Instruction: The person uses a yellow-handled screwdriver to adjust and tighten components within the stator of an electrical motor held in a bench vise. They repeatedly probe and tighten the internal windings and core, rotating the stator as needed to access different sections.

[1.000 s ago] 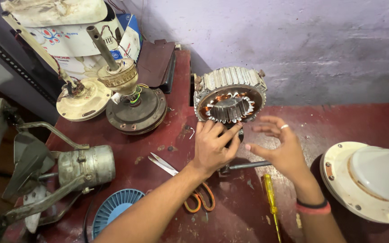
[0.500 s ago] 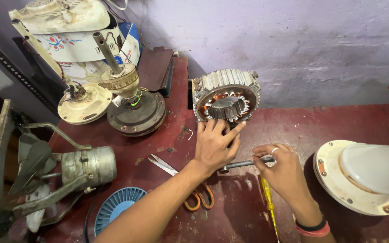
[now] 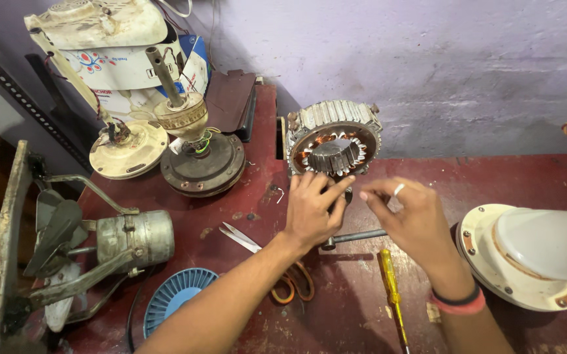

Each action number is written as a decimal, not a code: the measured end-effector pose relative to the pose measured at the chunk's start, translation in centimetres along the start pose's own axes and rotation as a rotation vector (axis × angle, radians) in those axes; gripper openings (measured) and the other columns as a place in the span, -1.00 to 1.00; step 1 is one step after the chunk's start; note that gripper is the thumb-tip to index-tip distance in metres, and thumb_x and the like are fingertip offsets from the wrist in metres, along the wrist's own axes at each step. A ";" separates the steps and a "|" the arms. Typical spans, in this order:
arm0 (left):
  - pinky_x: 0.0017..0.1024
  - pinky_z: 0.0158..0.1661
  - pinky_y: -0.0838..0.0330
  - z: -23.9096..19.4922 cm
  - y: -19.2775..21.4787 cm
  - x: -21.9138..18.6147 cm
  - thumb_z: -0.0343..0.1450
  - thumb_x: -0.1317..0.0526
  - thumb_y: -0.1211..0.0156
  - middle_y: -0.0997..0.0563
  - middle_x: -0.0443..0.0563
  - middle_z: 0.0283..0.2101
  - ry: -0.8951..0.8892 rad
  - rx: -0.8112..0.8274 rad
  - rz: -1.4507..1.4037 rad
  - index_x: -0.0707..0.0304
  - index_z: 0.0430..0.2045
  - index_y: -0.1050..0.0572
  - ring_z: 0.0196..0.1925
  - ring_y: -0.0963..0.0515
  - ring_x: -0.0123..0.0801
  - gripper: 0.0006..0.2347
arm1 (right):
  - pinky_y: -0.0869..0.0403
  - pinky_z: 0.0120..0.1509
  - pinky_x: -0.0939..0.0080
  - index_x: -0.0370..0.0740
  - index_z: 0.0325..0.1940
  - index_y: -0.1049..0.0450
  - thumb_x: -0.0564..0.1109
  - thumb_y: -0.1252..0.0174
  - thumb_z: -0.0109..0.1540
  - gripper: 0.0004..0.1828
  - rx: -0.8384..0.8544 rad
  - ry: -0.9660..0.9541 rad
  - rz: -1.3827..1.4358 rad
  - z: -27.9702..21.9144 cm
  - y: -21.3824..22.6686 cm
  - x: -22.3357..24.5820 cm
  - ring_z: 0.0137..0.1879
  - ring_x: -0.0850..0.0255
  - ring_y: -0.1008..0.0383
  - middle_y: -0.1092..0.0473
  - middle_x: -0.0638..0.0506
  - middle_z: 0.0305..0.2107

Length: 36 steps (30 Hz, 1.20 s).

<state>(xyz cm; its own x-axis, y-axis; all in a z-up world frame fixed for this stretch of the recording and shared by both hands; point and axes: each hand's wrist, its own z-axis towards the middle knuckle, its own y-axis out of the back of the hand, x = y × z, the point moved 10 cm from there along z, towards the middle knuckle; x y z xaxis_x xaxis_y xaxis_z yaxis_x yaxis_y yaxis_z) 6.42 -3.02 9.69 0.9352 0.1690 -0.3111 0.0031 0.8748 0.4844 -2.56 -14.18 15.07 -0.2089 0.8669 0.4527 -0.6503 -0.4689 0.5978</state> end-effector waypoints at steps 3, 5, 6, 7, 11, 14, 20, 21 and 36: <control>-0.24 -0.17 -0.25 -0.1 1.3 0.6 0.37 0.32 -0.21 -0.48 0.00 -0.38 0.054 -0.099 -0.073 0.19 -0.16 -0.62 -0.27 -0.42 -0.19 -0.80 | -0.40 -0.40 0.30 -0.20 -0.12 -0.63 -0.14 -0.36 0.21 -0.82 -0.033 -0.056 0.057 1.5 -0.8 -0.6 -0.42 0.31 -0.49 -0.56 -0.03 -0.41; -0.24 -0.19 -0.26 -0.2 2.4 1.0 0.36 0.34 -0.21 -0.51 0.02 -0.37 0.083 -0.177 -0.114 0.26 -0.24 -0.58 -0.30 -0.43 -0.17 -0.86 | -0.31 -0.48 0.29 -0.20 -0.13 -0.66 -0.13 -0.40 0.18 -0.80 -0.065 -0.123 0.011 2.1 -1.2 -1.3 -0.57 0.33 -0.35 -0.54 -0.01 -0.49; -0.24 -0.21 -0.26 -0.1 2.7 1.3 0.37 0.33 -0.23 -0.52 0.00 -0.40 0.110 -0.196 -0.116 0.26 -0.27 -0.57 -0.33 -0.44 -0.18 -0.89 | -0.30 -0.48 0.29 -0.20 -0.14 -0.67 -0.14 -0.40 0.18 -0.81 -0.094 -0.120 0.001 2.4 -1.3 -1.2 -0.58 0.33 -0.34 -0.50 -0.01 -0.54; -0.25 -0.23 -0.27 -0.1 2.9 1.6 0.38 0.32 -0.25 -0.52 -0.01 -0.42 0.139 -0.214 -0.117 0.26 -0.31 -0.57 -0.36 -0.44 -0.19 -0.92 | -0.29 -0.48 0.28 -0.20 -0.15 -0.67 -0.14 -0.41 0.19 -0.83 -0.121 -0.116 -0.009 2.6 -1.5 -1.1 -0.58 0.33 -0.33 -0.46 -0.01 -0.59; -0.26 -0.33 -0.26 0.0 3.5 2.3 0.38 0.23 -0.36 -0.49 -0.06 -0.54 0.188 -0.230 -0.078 0.25 -0.35 -0.56 -0.48 -0.45 -0.23 -0.88 | -0.29 -0.47 0.27 -0.18 -0.18 -0.68 -0.14 -0.41 0.21 -0.87 -0.224 -0.063 -0.049 2.8 -1.9 -0.5 -0.57 0.33 -0.35 -0.41 0.01 -0.63; -0.27 -0.37 -0.23 0.1 3.9 2.2 0.38 0.17 -0.41 -0.48 -0.07 -0.58 0.142 -0.248 -0.039 0.23 -0.35 -0.59 -0.52 -0.46 -0.23 -0.84 | -0.27 -0.50 0.24 -0.19 -0.19 -0.68 -0.15 -0.42 0.21 -0.87 -0.248 -0.087 -0.119 2.9 -2.5 -0.9 -0.61 0.29 -0.35 -0.39 0.00 -0.67; -0.33 -0.47 -0.22 0.5 2.7 3.2 0.40 0.19 -0.37 -0.48 -0.06 -0.65 0.175 -0.109 -0.027 0.12 -0.14 -0.69 -0.66 -0.43 -0.32 -0.80 | -0.31 -0.47 0.24 -0.20 -0.19 -0.69 -0.17 -0.43 0.20 -0.87 -0.291 -0.057 -0.202 2.7 -3.2 -0.8 -0.58 0.27 -0.40 -0.40 0.01 -0.66; -0.32 -0.47 -0.23 0.6 2.6 3.1 0.40 0.18 -0.36 -0.48 -0.06 -0.65 0.164 -0.098 -0.002 0.09 -0.13 -0.69 -0.66 -0.44 -0.31 -0.80 | -0.31 -0.47 0.25 -0.20 -0.18 -0.69 -0.17 -0.43 0.20 -0.87 -0.294 -0.049 -0.208 2.7 -3.2 -0.8 -0.57 0.27 -0.41 -0.41 0.01 -0.65; -0.31 -0.43 -0.36 0.7 2.5 2.7 0.42 0.13 -0.36 -0.57 -0.07 -0.54 0.125 -0.145 0.093 0.17 -0.11 -0.62 -0.55 -0.56 -0.27 -0.77 | -0.37 -0.46 0.36 -0.30 -0.17 -0.67 -0.18 -0.35 0.26 -0.87 -0.253 -0.378 0.021 -0.9 -2.1 -1.4 -0.53 0.37 -0.48 -0.53 -0.01 -0.61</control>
